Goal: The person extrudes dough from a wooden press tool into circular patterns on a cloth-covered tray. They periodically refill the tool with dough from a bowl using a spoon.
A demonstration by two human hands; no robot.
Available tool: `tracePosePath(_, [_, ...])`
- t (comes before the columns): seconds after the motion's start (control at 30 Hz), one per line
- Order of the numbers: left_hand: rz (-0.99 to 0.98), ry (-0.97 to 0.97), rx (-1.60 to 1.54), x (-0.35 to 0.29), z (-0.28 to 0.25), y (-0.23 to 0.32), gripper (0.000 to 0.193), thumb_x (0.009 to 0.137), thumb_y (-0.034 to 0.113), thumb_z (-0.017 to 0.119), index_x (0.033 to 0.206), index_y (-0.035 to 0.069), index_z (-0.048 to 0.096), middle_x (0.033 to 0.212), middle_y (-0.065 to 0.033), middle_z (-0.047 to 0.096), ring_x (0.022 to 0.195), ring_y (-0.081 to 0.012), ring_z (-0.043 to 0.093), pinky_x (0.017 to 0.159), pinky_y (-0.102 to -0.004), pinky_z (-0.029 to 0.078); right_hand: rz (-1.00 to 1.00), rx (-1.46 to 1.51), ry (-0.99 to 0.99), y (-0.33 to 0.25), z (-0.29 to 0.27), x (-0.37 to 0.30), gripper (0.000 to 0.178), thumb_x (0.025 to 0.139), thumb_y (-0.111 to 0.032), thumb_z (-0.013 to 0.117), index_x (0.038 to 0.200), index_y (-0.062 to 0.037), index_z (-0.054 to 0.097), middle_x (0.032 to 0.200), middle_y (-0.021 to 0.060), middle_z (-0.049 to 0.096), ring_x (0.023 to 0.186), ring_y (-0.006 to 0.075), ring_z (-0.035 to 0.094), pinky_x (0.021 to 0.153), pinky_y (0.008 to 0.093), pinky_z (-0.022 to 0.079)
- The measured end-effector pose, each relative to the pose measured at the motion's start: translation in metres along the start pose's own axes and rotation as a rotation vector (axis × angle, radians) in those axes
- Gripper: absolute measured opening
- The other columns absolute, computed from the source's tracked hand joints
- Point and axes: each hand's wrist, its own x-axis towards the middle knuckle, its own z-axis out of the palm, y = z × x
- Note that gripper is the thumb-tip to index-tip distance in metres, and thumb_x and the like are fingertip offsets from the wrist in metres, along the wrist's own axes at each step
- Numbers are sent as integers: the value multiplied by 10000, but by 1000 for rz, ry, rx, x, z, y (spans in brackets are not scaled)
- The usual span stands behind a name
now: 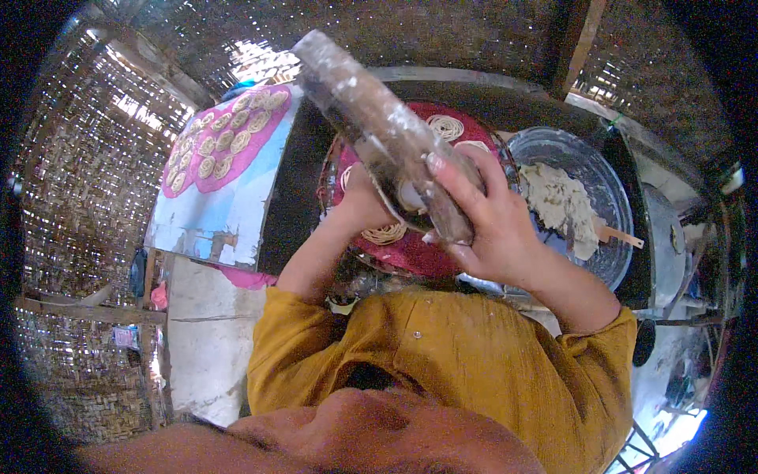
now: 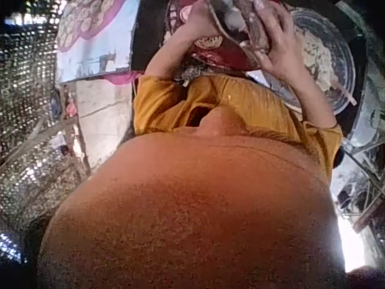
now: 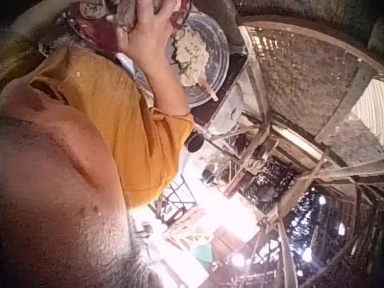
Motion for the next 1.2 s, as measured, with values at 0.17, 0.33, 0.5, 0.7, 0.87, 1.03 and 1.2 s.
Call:
tracePosePath(0.17, [129, 132, -197, 23, 7, -3, 626, 482, 281, 767, 1016, 69, 519, 993, -97, 566, 942, -233, 535, 853, -319, 397, 231, 587, -68, 35, -11, -5, 872, 532, -320, 738, 1243, -76, 294, 1208, 174, 317, 1058, 360, 409, 896, 392, 336])
tracePosePath(0.33, [323, -338, -891, 55, -10, -5, 836, 523, 130, 747, 1229, 17, 314, 1188, -124, 429, 1107, -209, 407, 955, -357, 291, 759, 1341, -444, 61, -12, -60, 1112, 427, -422, 752, 1305, -81, 160, 1265, 170, 293, 1118, 321, 356, 901, 464, 300])
tracePosePath(0.5, [769, -562, -1927, 91, -43, 50, 841, 591, 114, 614, 1312, 126, 181, 1301, -167, 265, 1184, -361, 287, 949, -516, 237, 605, 1955, -545, 42, -18, -75, 1019, 500, -399, 703, 1295, -47, 173, 1229, 190, 338, 1024, 315, 445, 862, 459, 342])
tracePosePath(0.7, [1429, -592, -1974, 118, -39, 82, 905, 648, 556, 541, 1317, 104, 131, 1331, -102, 232, 1222, -297, 222, 991, -490, 167, 845, 1747, -497, 56, -41, -89, 971, 522, -398, 682, 1287, -50, 195, 1228, 178, 339, 1026, 309, 445, 861, 455, 347])
tracePosePath(0.87, [732, -258, -1798, 109, -32, 36, 769, 565, -27, 529, 1273, 117, 267, 1170, -150, 413, 1144, -297, 361, 962, -445, 274, 972, 1652, -398, 69, -48, -91, 932, 541, -397, 665, 1279, -53, 213, 1228, 169, 340, 1027, 303, 446, 859, 452, 351])
tracePosePath(1.03, [492, -76, -2020, 133, 15, -34, 471, 673, 257, 601, 1106, 166, 442, 1034, -77, 530, 993, -274, 492, 920, -488, 311, 1050, 1590, -403, 84, -30, -76, 893, 560, -396, 648, 1272, -55, 231, 1228, 159, 342, 1028, 298, 447, 858, 449, 355])
tracePosePath(1.2, [304, 73, -2147, 125, 28, -77, 359, 740, 446, 533, 910, 129, 533, 915, -89, 561, 878, -277, 536, 835, -452, 399, 1108, 1312, -568, 102, -14, -65, 787, 591, -410, 594, 1221, -17, 333, 1128, 153, 441, 962, 279, 487, 822, 384, 392])
